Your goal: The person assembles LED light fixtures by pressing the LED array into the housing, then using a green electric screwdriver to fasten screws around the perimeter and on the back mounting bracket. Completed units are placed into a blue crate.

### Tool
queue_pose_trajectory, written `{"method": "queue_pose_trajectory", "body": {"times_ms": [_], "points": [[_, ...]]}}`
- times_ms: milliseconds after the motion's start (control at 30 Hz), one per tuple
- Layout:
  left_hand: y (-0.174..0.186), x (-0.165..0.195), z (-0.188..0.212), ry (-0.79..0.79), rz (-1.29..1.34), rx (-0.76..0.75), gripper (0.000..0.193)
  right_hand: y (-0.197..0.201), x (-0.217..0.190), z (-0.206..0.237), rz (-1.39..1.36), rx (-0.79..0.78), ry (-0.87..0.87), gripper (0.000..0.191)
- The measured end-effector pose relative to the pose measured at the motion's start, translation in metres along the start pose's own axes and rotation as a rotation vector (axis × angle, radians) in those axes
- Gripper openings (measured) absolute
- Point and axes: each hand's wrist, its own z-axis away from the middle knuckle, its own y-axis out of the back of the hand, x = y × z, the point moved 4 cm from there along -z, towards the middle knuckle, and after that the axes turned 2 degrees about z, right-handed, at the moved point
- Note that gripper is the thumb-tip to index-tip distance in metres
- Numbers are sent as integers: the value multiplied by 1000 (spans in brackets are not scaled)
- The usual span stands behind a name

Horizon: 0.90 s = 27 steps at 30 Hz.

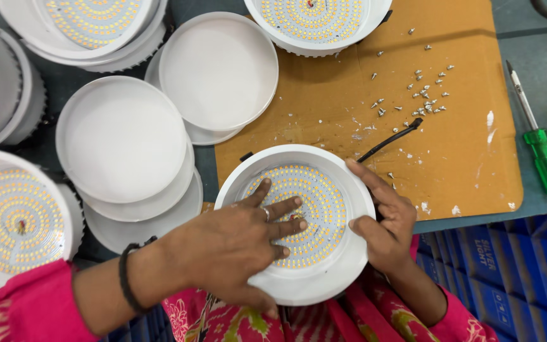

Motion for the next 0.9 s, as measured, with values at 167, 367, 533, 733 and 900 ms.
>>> {"method": "queue_pose_trajectory", "body": {"times_ms": [167,367,533,733,900], "points": [[-13,12,3,130,-68,146,64,-1,2,0,-27,21,-40,76],[-45,77,-22,375,-11,603,71,5,11,-14,103,53,59,71],[-55,85,26,466,12,1092,53,7,4,-11,110,53,69,75],[-66,18,61,576,687,1561,66,-4,-34,-23,208,55,191,61],[-62,-25,28,210,1249,1638,64,-13,-101,-28,821,-274,346,21]]}}
